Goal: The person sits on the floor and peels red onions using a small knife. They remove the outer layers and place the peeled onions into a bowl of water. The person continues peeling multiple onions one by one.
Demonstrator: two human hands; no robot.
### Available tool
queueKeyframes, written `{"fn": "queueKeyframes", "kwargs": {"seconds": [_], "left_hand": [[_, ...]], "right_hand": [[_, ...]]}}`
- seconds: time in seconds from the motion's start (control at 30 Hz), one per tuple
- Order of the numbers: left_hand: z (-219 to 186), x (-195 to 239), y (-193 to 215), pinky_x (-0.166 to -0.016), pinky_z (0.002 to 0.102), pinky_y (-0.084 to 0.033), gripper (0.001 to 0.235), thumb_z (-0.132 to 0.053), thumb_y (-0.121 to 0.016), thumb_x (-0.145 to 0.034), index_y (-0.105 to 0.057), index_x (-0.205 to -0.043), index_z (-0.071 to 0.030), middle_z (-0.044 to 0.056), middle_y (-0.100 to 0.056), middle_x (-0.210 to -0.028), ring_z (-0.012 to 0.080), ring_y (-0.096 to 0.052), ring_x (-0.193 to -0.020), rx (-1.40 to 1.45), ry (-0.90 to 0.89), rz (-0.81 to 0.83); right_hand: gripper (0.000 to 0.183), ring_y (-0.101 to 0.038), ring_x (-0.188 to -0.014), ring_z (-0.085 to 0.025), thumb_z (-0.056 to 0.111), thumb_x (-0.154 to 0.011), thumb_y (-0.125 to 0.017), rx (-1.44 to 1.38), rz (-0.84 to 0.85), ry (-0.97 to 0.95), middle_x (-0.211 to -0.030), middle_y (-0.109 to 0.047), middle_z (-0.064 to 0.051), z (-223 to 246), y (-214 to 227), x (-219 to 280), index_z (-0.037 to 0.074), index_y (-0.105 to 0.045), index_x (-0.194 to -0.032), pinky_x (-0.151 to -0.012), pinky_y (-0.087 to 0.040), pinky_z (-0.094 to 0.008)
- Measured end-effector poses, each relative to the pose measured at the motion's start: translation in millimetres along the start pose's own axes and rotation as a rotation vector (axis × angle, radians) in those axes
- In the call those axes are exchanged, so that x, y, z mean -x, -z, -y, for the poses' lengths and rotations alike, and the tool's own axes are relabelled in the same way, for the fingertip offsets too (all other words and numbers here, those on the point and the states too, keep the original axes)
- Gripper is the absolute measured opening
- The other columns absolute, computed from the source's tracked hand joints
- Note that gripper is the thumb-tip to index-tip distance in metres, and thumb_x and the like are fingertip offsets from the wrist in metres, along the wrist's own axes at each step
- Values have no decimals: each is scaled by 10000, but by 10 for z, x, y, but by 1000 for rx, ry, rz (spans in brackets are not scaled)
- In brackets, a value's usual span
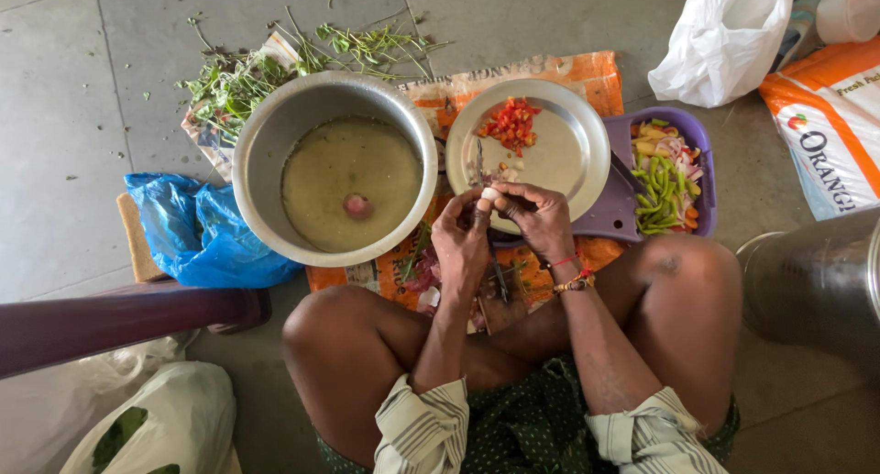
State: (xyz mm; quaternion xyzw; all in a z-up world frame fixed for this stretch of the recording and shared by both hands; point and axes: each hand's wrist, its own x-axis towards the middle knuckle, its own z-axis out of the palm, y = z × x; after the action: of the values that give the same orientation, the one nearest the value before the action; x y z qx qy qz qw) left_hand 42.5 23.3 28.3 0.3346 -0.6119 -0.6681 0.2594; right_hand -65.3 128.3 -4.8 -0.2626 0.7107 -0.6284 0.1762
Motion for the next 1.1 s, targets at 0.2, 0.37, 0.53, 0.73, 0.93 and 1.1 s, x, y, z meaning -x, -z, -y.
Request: {"fn": "queueKeyframes", "kwargs": {"seconds": [0.2,0.37,0.53,0.73,0.93,1.1], "left_hand": [[-17,-24,0,-780,264,-569,248,-136,-749,-939,-755,-1153,-10,73,-780,-950,113,-704,-862,-11,-34,-44],[34,-89,-33,-777,249,-570,254,-121,-776,-905,-779,-1139,-22,64,-782,-954,96,-705,-860,46,-49,-75],[52,-156,-39,-719,245,-550,268,-136,-787,-905,-784,-1146,-19,61,-787,-894,90,-684,-791,38,60,-81],[-15,-189,-44,-711,238,-559,298,-168,-785,-903,-777,-1140,13,77,-789,-890,101,-697,-774,84,54,-75],[54,-258,-89,-693,241,-546,267,-149,-773,-916,-777,-1081,61,95,-780,-862,96,-675,-743,198,148,-91],[102,-222,-104,-471,305,-349,312,-218,-781,-897,-796,-1044,57,98,-663,-705,127,-463,-518,19,449,-156]], "right_hand": [[226,-713,-1016,-95,119,-907,-780,-116,13,-29,-1144,-780,-46,-86,-62,-91,55,-771,-1123,-928,-603,-262],[207,-718,-992,-114,103,-907,-795,-65,-23,-55,-1115,-789,-71,-36,-99,-100,34,-783,-1102,-907,-600,-269],[181,-718,-890,-127,97,-893,-817,5,-79,-138,-1016,-803,-83,20,-157,-146,33,-800,-1061,-801,-611,-272],[157,-740,-891,-113,82,-883,-792,-202,-52,-191,-1029,-792,-43,45,-154,-237,52,-793,-1038,-775,-663,-266],[146,-725,-802,-121,53,-913,-760,-249,-100,-347,-929,-792,-60,-86,-169,-261,11,-791,-1049,-732,-630,-264],[147,-699,-765,-97,83,-909,-774,-178,-104,-431,-878,-782,-45,-114,-179,-128,-9,-798,-1022,-696,-595,-249]]}}
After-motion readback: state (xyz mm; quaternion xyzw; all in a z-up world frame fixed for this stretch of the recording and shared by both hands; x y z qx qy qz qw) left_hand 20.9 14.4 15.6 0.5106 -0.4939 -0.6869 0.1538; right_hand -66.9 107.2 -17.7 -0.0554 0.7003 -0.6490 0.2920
